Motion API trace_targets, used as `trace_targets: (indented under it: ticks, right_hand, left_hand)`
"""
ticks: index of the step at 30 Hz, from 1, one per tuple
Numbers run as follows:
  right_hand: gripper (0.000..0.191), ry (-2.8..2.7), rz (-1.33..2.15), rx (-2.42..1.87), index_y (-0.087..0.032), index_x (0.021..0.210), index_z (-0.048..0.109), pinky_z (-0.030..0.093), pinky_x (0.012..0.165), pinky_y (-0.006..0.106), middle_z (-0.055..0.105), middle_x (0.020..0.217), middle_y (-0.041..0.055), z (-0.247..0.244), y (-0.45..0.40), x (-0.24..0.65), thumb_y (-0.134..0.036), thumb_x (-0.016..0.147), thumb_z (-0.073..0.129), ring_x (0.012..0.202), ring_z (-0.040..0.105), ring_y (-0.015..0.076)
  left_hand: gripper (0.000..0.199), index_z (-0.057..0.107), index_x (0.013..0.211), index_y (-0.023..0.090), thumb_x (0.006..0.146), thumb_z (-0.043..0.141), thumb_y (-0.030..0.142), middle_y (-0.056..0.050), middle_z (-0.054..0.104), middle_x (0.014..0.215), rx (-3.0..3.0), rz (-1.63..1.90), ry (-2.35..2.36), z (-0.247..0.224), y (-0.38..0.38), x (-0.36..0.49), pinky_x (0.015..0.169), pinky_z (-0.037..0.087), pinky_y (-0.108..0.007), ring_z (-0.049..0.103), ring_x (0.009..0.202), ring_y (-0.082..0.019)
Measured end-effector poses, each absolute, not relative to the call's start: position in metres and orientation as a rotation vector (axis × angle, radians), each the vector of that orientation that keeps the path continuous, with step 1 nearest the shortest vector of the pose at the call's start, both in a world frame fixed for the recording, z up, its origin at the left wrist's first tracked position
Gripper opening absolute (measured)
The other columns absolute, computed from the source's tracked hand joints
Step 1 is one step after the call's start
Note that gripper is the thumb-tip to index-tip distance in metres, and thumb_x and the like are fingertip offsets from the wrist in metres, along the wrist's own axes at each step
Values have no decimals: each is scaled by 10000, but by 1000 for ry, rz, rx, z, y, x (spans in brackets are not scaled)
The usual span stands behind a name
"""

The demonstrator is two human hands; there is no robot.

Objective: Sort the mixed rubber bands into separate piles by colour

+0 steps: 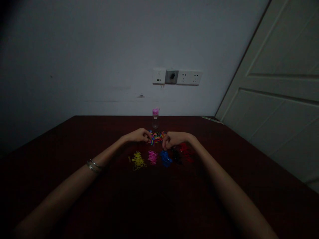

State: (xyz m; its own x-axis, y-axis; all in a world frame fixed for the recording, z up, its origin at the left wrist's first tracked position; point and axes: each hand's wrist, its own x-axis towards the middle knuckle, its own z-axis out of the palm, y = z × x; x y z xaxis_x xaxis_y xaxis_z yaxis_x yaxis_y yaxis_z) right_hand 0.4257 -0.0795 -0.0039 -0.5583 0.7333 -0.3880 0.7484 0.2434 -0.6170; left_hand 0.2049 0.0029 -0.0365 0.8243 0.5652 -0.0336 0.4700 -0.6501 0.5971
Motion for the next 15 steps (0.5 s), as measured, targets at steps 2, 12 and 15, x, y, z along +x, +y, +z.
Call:
trace_targets:
  ticks: [2, 12, 15]
  right_hand:
    - [271, 2499, -1212, 1452, -123, 858, 659, 373, 512, 197, 630, 702, 25, -4, -79, 427, -225, 624, 568, 602, 529, 112]
    - [268, 2549, -1142, 1474, -102, 860, 649, 359, 514, 198, 624, 698, 35, -9, -74, 427, -193, 630, 546, 591, 514, 104]
    - [273, 2554, -1135, 1477, -106, 861, 650, 352, 510, 197, 613, 691, 28, -11, -73, 428, -172, 626, 527, 576, 495, 97]
  left_hand:
    - [255, 655, 845, 111, 630, 540, 186, 41, 470, 511, 2417, 209, 766, -38, 1, 207, 497, 274, -196, 391, 489, -70]
    - [185, 646, 788, 113, 648, 543, 176, 46, 453, 511, 2446, 251, 739, -50, 0, 214, 491, 278, -185, 381, 492, -69]
    - [175, 645, 773, 114, 654, 541, 189, 44, 451, 515, 2440, 250, 717, -52, 3, 212, 481, 269, -185, 378, 491, -70]
